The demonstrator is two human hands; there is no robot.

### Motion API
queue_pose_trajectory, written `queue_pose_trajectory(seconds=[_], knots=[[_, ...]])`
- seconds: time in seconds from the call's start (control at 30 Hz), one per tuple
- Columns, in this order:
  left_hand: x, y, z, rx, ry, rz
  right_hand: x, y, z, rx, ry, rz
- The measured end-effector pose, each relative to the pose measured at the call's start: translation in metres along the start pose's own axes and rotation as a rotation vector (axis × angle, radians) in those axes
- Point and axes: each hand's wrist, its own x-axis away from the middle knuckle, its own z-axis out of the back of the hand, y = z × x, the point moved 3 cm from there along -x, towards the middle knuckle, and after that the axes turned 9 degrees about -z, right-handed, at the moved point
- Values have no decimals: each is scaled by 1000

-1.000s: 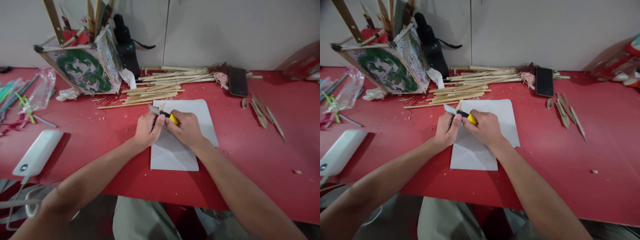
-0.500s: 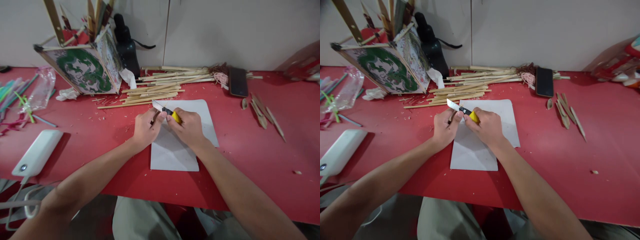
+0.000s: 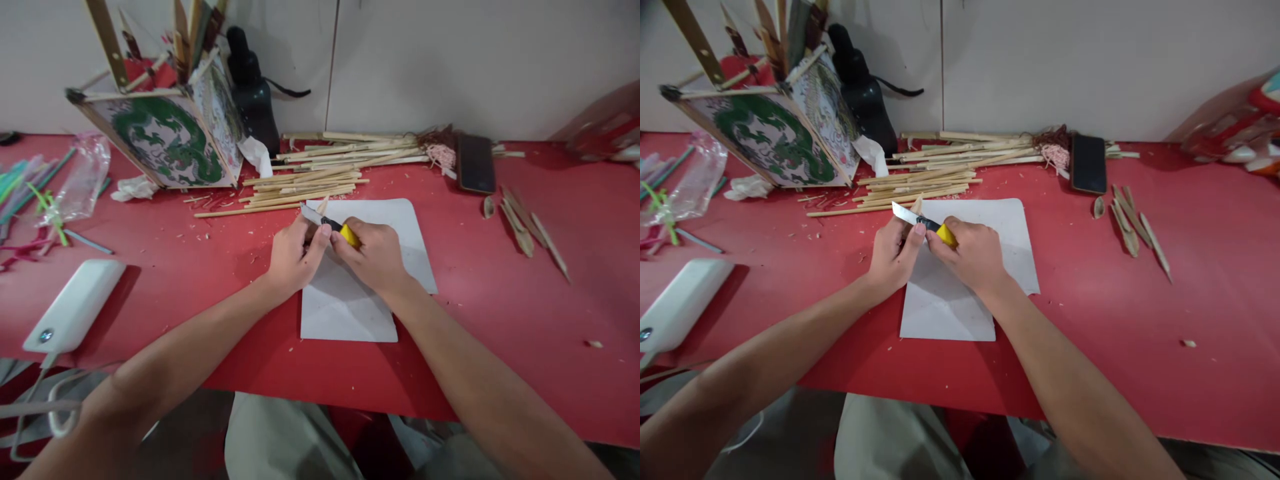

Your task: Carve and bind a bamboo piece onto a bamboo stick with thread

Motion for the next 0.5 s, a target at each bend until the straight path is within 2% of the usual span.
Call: queue_pose_trajectory(seconds=[0.27,0.5], knots=[[-3,0,1,8,38,-21,-1,2,0,17,42,-6],[-6,0,5,54,69,23,-1,5,1,5,73,-13]])
